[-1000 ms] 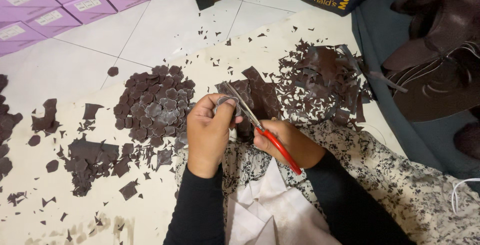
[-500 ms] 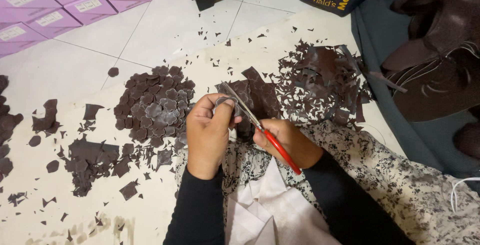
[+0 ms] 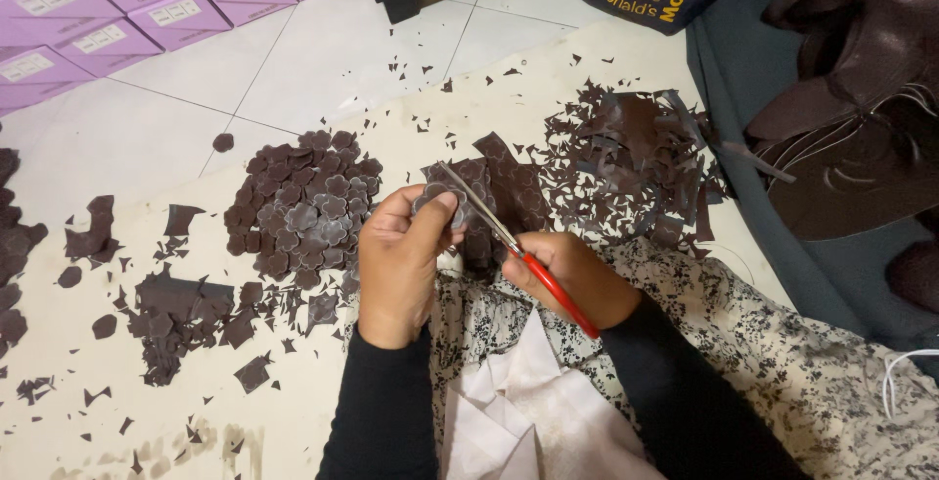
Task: The person uses red-handled scissors to cut flower-shaped pieces from a strip of dark brown material. They hold the material with their left hand and cut with their right, placing the finished pieces into a growing pile on the floor.
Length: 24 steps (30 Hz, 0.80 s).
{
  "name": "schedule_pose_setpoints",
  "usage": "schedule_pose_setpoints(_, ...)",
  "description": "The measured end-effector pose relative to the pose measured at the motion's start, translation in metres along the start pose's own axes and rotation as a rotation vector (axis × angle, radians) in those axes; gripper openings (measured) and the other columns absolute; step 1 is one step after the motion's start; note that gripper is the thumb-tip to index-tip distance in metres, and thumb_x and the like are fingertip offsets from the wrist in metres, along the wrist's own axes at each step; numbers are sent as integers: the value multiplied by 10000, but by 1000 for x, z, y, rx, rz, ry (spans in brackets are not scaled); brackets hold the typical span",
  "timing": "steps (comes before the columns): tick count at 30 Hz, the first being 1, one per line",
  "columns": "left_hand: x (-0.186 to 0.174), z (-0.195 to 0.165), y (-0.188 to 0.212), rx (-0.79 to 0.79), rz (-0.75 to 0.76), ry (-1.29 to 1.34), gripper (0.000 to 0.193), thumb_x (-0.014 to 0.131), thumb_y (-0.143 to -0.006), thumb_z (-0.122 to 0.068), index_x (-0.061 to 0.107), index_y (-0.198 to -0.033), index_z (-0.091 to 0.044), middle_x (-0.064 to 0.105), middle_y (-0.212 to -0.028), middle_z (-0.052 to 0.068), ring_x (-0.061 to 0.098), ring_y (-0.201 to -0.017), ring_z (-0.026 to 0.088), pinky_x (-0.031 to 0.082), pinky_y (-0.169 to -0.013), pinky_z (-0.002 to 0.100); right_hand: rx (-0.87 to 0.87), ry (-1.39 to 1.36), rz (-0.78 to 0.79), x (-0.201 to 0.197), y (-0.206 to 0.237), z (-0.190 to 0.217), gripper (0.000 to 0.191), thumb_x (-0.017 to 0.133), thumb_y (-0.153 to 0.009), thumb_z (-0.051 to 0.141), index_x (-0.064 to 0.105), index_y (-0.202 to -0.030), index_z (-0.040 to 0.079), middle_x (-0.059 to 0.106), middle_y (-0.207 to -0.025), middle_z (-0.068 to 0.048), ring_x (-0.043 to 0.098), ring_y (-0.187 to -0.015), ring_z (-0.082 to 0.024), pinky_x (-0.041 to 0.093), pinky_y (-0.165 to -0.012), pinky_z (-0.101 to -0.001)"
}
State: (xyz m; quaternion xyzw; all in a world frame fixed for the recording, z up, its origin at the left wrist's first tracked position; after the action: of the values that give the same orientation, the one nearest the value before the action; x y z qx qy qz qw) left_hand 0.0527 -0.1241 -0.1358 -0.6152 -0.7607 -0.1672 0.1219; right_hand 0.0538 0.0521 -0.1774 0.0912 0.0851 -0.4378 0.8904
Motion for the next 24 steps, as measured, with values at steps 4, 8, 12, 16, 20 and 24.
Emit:
schedule_pose_setpoints(4,-3,-4,0,13,23,-61,81,666,-946,-54,698,-971,16,720,-860,36,622,-694,78,515,-655,229,12,128,-29,-2,3,1,479,583,-984,500,593,-760,77,447,-569,59,414,-518,-56,375,-468,-270)
schedule_pose_setpoints(8,-4,-3,-2,3,18,-90,91,678,-941,-59,694,-962,28,704,-825,25,615,-675,75,506,-637,222,57,148,-5,-2,3,-3,438,605,-965,473,592,-775,78,443,-572,43,404,-523,-77,375,-477,-292)
schedule_pose_setpoints(12,0,0,-5,-11,58,-172,103,692,-921,-66,715,-970,22,689,-779,14,599,-660,60,481,-618,205,-9,206,11,-9,6,-1,412,621,-956,453,566,-779,84,460,-598,48,425,-531,-79,405,-486,-289)
schedule_pose_setpoints(16,6,6,-9,-35,98,-255,109,711,-914,-88,719,-949,15,690,-760,4,604,-649,47,486,-605,193,39,116,27,-13,12,-10,381,616,-929,442,563,-785,93,489,-603,42,463,-537,-83,420,-482,-294)
schedule_pose_setpoints(20,12,12,-16,-61,116,-275,120,719,-925,-100,717,-942,19,690,-759,10,604,-647,43,482,-599,191,125,224,-65,-24,14,-23,469,587,-955,472,493,-707,85,431,-562,14,418,-519,-112,372,-484,-326)
schedule_pose_setpoints(24,19,16,-24,-74,135,-243,125,716,-919,-100,722,-974,12,709,-801,6,626,-669,46,517,-634,197,2,299,-138,-33,17,-22,523,559,-986,486,475,-676,74,393,-581,0,413,-550,-113,371,-520,-326)
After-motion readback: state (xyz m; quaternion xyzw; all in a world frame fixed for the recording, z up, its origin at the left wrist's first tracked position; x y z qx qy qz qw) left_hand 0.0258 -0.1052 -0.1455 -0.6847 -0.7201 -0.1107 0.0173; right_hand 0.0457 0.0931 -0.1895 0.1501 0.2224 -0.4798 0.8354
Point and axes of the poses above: each hand's wrist, its own y-axis away from the middle knuckle, its own x-axis out of the palm, z = x × y, the point moved 7 cm from there along -y, towards the middle knuckle
